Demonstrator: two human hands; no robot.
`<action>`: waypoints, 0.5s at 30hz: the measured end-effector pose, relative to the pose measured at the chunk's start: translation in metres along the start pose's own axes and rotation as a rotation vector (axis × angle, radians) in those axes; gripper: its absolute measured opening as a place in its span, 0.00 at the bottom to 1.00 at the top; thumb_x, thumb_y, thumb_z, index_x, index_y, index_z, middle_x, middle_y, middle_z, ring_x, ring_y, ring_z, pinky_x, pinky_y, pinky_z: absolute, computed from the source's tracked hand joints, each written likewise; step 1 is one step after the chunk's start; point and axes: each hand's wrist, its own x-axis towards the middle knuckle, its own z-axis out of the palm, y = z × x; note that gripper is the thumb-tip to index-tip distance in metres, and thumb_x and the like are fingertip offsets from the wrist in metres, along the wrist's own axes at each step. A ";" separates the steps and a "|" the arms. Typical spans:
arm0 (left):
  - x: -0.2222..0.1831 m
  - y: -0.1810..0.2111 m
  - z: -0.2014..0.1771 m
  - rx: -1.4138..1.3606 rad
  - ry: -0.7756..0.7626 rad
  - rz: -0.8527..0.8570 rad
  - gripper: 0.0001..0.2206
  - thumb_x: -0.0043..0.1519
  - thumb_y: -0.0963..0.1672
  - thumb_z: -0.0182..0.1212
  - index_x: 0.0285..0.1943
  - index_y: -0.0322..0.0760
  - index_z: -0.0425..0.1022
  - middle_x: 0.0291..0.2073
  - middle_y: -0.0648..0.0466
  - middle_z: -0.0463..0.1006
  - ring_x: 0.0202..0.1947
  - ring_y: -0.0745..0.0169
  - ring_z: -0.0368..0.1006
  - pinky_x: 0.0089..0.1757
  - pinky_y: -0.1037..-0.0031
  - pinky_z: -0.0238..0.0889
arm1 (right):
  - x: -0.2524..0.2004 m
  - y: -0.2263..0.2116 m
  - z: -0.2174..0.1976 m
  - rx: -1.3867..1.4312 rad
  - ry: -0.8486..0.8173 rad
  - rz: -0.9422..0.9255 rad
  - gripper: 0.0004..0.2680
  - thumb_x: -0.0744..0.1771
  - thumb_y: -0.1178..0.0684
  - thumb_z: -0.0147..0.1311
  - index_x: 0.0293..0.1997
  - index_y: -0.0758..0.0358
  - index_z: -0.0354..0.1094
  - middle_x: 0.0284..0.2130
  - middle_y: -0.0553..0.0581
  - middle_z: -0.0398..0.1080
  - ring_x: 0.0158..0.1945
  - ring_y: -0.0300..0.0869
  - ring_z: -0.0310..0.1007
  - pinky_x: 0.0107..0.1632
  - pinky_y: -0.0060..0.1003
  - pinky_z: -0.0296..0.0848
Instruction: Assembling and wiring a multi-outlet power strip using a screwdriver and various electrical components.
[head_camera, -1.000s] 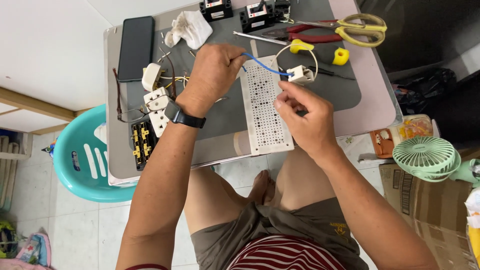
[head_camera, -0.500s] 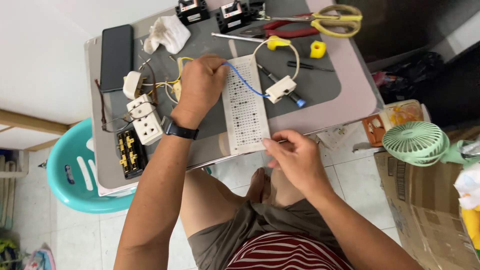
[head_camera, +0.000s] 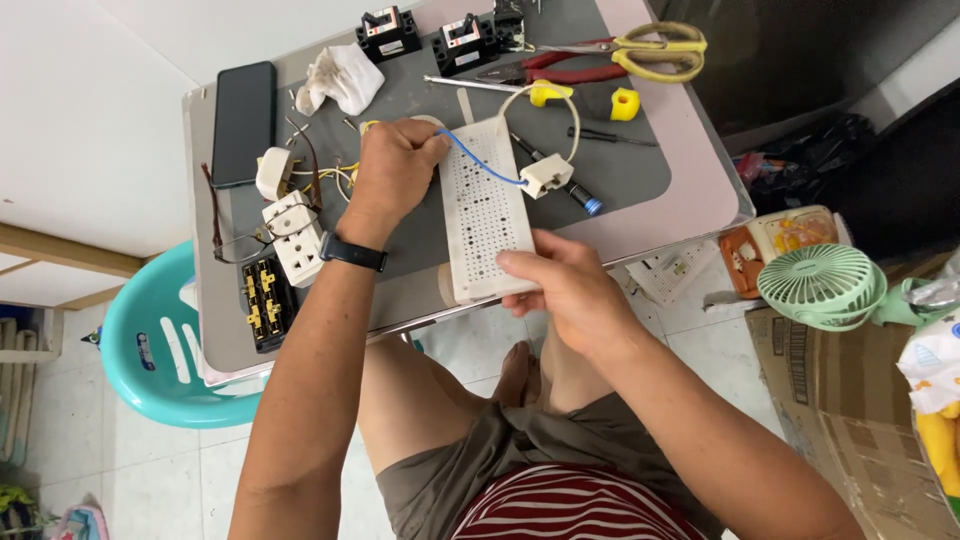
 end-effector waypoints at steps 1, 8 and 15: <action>-0.007 0.021 -0.004 -0.001 0.005 0.003 0.07 0.57 0.41 0.61 0.39 0.46 0.84 0.29 0.55 0.80 0.33 0.63 0.75 0.38 0.70 0.71 | 0.001 0.001 -0.001 -0.003 -0.003 -0.004 0.15 0.60 0.58 0.60 0.49 0.73 0.69 0.25 0.63 0.72 0.20 0.47 0.76 0.22 0.36 0.76; -0.024 0.077 -0.023 0.004 0.177 0.326 0.08 0.60 0.41 0.61 0.47 0.36 0.80 0.44 0.45 0.78 0.44 0.47 0.76 0.43 0.61 0.70 | -0.001 -0.016 -0.001 -0.248 -0.065 -0.249 0.13 0.61 0.59 0.55 0.49 0.73 0.70 0.28 0.65 0.73 0.21 0.44 0.72 0.21 0.33 0.72; -0.029 0.082 -0.026 0.580 -0.050 0.234 0.20 0.58 0.40 0.55 0.62 0.39 0.67 0.56 0.45 0.68 0.41 0.34 0.72 0.36 0.46 0.67 | 0.012 -0.031 -0.010 -0.333 -0.063 -0.164 0.10 0.62 0.58 0.52 0.45 0.71 0.73 0.27 0.62 0.74 0.19 0.41 0.65 0.20 0.31 0.66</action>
